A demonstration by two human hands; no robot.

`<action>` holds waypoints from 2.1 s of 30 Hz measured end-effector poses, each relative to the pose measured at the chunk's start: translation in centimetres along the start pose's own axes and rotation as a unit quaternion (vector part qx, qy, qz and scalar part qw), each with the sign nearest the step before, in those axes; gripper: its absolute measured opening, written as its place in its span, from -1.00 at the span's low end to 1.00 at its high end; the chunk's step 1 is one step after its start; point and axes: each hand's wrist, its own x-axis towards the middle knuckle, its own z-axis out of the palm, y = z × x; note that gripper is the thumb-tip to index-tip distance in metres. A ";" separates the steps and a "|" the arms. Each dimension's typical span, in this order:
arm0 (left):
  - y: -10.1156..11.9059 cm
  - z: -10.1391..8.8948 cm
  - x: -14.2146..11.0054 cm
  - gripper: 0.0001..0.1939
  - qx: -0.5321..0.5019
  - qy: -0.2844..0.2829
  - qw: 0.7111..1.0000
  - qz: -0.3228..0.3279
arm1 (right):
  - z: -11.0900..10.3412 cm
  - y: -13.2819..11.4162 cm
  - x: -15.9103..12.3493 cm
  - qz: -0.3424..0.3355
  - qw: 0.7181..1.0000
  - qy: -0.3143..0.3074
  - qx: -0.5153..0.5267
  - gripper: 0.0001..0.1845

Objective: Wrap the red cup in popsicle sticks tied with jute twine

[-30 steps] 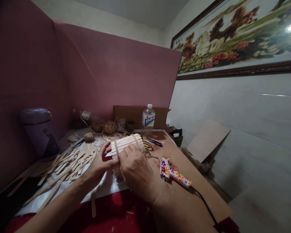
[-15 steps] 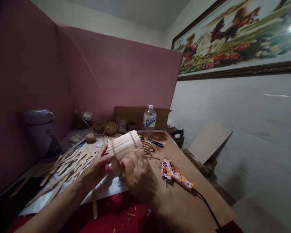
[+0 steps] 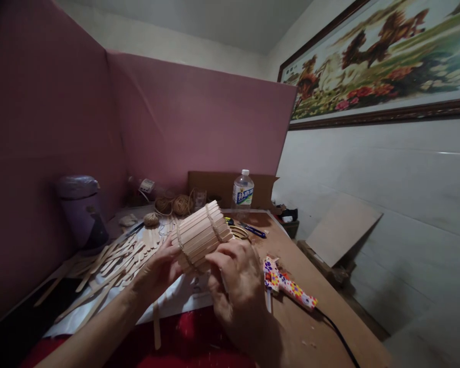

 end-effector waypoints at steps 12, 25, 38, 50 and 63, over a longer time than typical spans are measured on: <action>-0.8 0.5 0.5 0.03 0.062 0.028 0.995 0.075 | 1.0 -1.2 2.5 0.003 0.992 -0.077 -0.096 -0.86; -1.4 0.0 0.9 0.09 0.075 0.018 0.995 0.070 | -0.1 -0.7 3.9 -0.049 0.977 -0.177 -0.106 -0.83; -1.8 -0.6 1.0 0.02 0.110 0.023 0.990 0.081 | 0.5 0.5 4.5 -0.120 0.955 -0.228 -0.147 -0.85; -1.5 -0.5 1.3 0.02 0.110 0.074 0.989 0.062 | 1.8 1.4 3.9 -0.191 0.933 -0.214 -0.217 -0.80; -1.4 -0.5 1.3 0.07 0.180 0.124 0.970 0.111 | 2.3 0.2 2.6 -0.030 0.977 -0.144 -0.154 -0.88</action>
